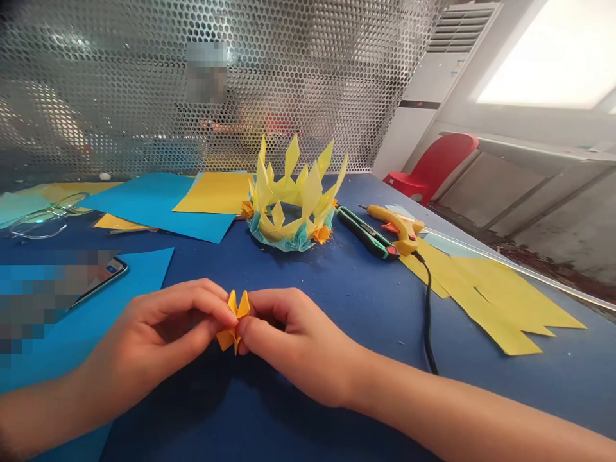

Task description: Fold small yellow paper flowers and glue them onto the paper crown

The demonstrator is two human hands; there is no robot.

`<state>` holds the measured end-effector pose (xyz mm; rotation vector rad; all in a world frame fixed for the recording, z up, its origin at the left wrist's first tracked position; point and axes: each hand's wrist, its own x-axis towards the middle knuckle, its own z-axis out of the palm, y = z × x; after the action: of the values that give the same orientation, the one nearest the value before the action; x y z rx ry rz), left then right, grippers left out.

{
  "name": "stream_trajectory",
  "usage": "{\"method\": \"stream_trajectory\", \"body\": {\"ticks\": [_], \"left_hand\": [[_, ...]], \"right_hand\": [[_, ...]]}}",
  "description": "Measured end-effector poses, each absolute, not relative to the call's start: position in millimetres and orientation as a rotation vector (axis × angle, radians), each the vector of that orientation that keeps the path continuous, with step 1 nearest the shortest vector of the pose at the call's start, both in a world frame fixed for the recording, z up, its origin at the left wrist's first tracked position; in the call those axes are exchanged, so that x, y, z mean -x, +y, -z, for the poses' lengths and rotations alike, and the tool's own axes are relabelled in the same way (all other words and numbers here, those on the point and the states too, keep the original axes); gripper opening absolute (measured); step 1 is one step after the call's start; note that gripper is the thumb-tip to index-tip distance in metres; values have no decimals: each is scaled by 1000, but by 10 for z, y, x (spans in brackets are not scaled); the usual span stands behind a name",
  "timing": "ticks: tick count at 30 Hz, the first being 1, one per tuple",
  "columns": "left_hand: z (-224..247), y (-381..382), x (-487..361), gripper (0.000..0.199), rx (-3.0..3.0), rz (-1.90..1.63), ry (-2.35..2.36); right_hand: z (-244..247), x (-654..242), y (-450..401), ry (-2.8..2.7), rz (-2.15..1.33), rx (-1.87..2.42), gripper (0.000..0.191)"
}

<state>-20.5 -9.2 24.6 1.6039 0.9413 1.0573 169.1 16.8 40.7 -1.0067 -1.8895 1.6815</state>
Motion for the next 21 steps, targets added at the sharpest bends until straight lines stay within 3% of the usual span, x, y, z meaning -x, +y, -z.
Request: {"method": "stream_trajectory", "body": {"ticks": [7,21], "left_hand": [[-276,-57,208,14,-1311,-985,905],[-237,-11,228,20,-1211,-897,790]], "right_hand": [[-393,-1704,151,-1990,-1731,1033,19],[-418,-1692,131,-2055,-1638,1007,18]]}}
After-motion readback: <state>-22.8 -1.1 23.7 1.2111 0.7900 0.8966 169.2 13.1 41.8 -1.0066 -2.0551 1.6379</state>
